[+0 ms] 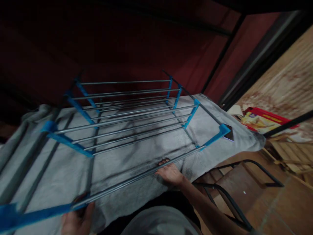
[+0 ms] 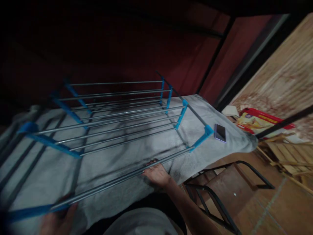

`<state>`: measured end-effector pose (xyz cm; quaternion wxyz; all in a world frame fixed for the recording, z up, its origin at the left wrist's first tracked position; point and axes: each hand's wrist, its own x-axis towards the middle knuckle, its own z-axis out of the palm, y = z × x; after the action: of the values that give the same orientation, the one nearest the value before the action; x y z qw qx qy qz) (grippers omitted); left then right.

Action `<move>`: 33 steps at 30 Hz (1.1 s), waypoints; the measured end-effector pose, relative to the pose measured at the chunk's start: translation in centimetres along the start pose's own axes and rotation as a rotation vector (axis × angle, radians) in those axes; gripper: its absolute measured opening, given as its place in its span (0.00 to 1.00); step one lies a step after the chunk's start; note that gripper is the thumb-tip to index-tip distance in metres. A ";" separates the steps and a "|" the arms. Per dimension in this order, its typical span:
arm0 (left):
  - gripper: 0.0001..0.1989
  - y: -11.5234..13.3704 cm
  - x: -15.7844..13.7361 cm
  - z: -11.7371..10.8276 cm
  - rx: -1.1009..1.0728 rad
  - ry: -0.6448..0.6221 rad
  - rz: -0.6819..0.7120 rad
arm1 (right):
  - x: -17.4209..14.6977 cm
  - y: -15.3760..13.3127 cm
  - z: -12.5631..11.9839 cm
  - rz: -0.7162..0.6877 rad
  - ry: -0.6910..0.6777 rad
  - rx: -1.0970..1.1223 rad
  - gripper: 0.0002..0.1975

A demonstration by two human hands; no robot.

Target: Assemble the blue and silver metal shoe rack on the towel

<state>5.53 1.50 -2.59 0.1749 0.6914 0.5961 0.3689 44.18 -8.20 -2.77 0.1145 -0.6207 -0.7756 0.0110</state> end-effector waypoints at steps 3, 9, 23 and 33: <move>0.16 0.8 -0.1 -0.1 -0.001 -0.027 -0.044 | -0.9 0.2 0.2 -0.054 0.050 -0.010 0.09; 0.15 2.6 -1.2 0.4 -0.028 0.104 -0.189 | -1.8 1.3 1.2 -0.132 0.134 -0.077 0.17; 0.15 2.5 -1.9 1.3 -0.149 0.091 -0.257 | -2.4 2.3 1.5 -0.203 0.203 -0.118 0.20; 0.15 2.5 -1.8 1.6 -0.190 0.133 -0.267 | -2.5 2.6 1.6 -0.225 0.220 -0.138 0.20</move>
<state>8.40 -0.44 -2.48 0.2469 0.5604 0.6555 0.4420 46.92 -9.80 -5.12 0.1562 -0.5338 -0.8219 -0.1232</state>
